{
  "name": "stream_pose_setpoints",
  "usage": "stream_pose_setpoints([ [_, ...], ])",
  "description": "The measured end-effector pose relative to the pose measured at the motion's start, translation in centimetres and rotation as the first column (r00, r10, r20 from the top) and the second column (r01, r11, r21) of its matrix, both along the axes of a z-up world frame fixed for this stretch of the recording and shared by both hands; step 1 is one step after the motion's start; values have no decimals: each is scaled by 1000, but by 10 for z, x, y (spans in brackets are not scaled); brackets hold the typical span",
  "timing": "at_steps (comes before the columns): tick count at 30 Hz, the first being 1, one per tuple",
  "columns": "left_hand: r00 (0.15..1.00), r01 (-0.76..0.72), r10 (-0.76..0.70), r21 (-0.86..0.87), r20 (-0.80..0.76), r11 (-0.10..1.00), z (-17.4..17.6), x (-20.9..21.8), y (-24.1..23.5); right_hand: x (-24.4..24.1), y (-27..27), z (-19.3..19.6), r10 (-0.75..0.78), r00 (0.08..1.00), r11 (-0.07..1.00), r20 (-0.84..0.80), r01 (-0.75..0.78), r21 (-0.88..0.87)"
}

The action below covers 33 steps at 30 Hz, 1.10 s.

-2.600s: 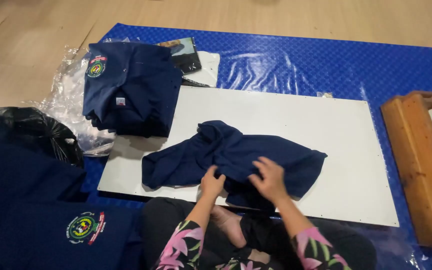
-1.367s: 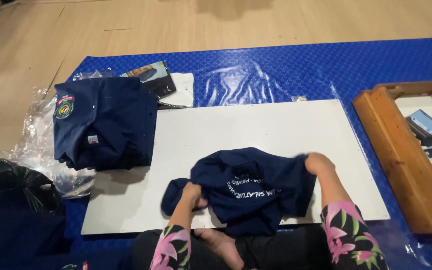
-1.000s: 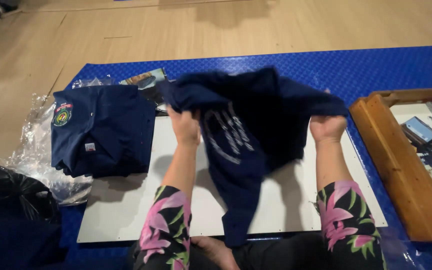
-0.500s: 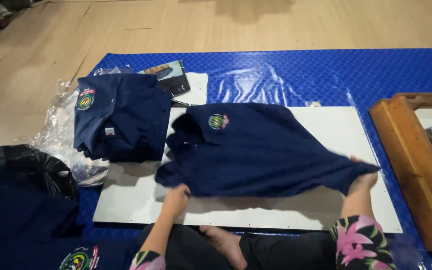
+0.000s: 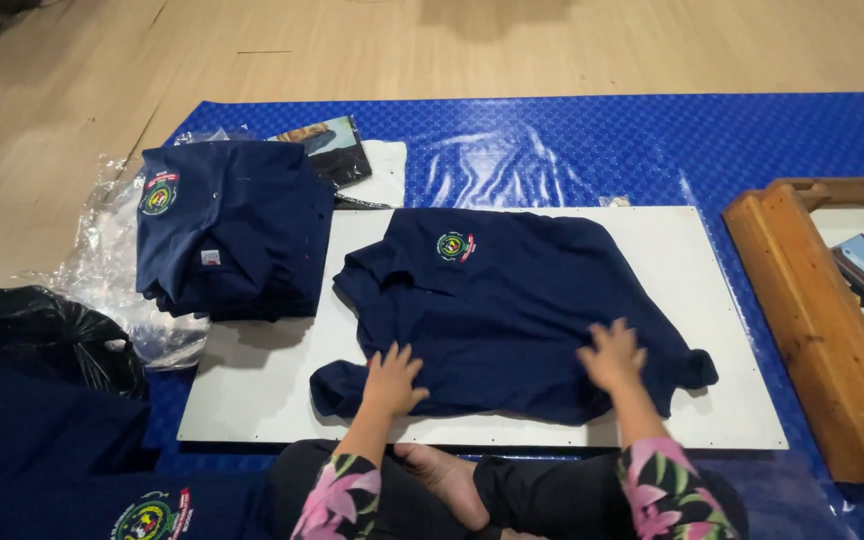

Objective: Folding a navy blue polo shirt on a white board to create a neat, uniform rectangle for packaging.

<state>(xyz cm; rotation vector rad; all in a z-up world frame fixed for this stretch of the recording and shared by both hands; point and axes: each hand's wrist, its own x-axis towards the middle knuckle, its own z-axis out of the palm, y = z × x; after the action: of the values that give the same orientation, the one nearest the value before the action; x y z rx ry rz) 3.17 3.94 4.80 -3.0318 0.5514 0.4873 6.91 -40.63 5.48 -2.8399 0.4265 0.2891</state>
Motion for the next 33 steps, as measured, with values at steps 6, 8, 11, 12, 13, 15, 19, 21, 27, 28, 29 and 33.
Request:
stream_pose_setpoints([
  [6,898,-175,234,186,-373,967,36,-52,-30,-35,22,29,55,877,998,-477,-68,-11],
  [8,927,-74,126,155,-355,985,28,-74,-39,-38,-7,20,43,870,998,-490,-64,-26],
  [11,944,93,-56,99,-326,991,47,-98,-58,-34,-46,5,36,870,998,-492,-57,-27],
  [12,936,160,-129,67,-328,985,58,-107,-66,-35,-59,-1,39,871,998,-490,-54,-17],
  [13,934,160,-129,68,-334,985,76,-106,-72,-31,-58,11,39,868,998,-495,-54,-15],
  [15,734,127,-151,-85,-662,988,111,-103,-84,-23,-58,37,-52,782,961,-621,-129,-243],
  [19,832,-6,-133,-249,-539,968,33,-83,-90,-4,-5,76,-150,800,833,-581,-215,-510],
  [21,965,212,-120,-424,233,880,-16,-61,-94,5,22,64,223,972,816,-74,-228,-531],
  [27,961,46,19,-227,275,973,45,-17,-70,-13,178,31,513,819,858,258,-497,-129],
  [28,962,43,21,-228,272,973,41,-19,-54,-19,184,20,515,818,857,255,-499,-128],
  [29,991,-111,120,-128,63,986,37,-21,-38,-27,189,10,525,849,850,55,-522,-70],
  [33,933,-270,271,36,-239,962,56,-31,-11,-50,196,15,467,866,880,-178,-475,1],
])
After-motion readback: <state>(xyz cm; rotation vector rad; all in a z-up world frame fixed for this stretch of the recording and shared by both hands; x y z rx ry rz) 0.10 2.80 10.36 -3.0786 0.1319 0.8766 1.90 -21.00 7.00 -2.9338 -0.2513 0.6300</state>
